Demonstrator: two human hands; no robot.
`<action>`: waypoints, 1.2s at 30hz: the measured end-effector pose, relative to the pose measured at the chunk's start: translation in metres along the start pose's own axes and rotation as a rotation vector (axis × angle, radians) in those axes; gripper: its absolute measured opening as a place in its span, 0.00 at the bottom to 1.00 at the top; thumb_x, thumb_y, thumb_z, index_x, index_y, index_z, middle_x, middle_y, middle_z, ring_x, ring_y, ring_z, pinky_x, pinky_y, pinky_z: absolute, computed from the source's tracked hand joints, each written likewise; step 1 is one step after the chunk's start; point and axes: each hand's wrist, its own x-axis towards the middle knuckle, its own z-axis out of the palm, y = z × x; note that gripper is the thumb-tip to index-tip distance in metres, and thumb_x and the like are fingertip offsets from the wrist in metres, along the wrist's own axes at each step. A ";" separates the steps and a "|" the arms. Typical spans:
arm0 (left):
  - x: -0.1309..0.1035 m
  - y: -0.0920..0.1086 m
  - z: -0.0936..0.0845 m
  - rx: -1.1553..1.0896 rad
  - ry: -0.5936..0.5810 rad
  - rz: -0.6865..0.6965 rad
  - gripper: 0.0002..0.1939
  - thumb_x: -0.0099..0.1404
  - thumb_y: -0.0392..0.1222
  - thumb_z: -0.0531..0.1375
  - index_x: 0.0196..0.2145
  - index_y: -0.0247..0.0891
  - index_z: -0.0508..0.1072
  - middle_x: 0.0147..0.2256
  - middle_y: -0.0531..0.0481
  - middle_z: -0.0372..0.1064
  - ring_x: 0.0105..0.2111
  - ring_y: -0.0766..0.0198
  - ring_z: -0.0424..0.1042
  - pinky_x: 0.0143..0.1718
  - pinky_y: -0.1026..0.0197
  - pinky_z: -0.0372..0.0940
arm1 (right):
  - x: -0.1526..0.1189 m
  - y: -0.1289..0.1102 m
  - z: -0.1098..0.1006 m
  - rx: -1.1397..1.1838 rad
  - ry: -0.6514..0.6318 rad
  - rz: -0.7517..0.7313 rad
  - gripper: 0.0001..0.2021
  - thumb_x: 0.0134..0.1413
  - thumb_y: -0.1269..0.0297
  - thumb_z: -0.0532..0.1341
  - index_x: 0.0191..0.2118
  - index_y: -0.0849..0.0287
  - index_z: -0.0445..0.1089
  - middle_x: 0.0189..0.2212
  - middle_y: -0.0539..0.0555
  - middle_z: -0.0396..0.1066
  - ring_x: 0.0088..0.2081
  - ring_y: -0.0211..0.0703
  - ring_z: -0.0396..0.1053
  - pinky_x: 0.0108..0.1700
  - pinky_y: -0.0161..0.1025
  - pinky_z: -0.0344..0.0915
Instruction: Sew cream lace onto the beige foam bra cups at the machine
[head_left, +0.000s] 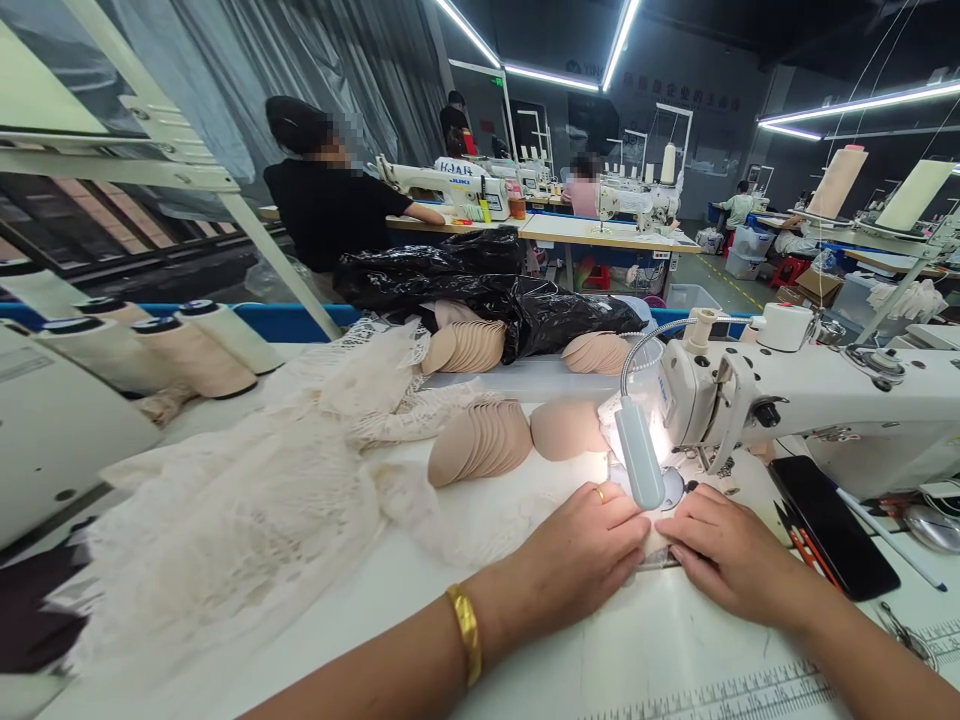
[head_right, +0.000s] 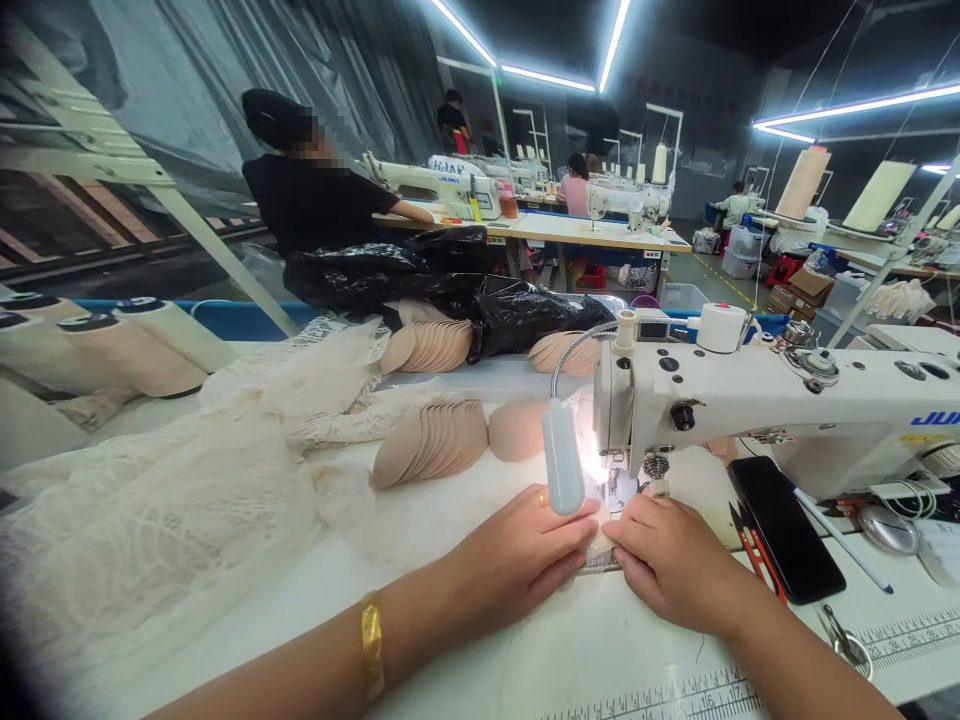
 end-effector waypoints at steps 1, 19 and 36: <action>0.000 -0.001 0.001 -0.003 -0.009 -0.001 0.07 0.74 0.34 0.55 0.36 0.40 0.69 0.38 0.47 0.74 0.36 0.57 0.72 0.39 0.56 0.64 | 0.000 0.001 0.001 -0.006 0.005 0.004 0.12 0.69 0.74 0.55 0.50 0.55 0.72 0.37 0.54 0.71 0.40 0.49 0.67 0.40 0.43 0.65; 0.019 -0.018 -0.007 0.076 -0.031 0.068 0.08 0.68 0.33 0.60 0.32 0.40 0.67 0.36 0.49 0.73 0.38 0.56 0.69 0.41 0.54 0.62 | 0.008 0.015 0.017 -0.064 0.154 0.011 0.12 0.68 0.73 0.55 0.48 0.53 0.73 0.33 0.53 0.68 0.36 0.48 0.66 0.37 0.41 0.63; 0.032 -0.029 -0.015 -0.028 -0.089 0.056 0.06 0.70 0.33 0.59 0.34 0.40 0.69 0.37 0.52 0.74 0.38 0.58 0.70 0.45 0.53 0.60 | 0.007 0.025 0.025 -0.112 0.179 0.045 0.12 0.68 0.72 0.54 0.49 0.55 0.71 0.35 0.55 0.69 0.37 0.51 0.68 0.34 0.42 0.64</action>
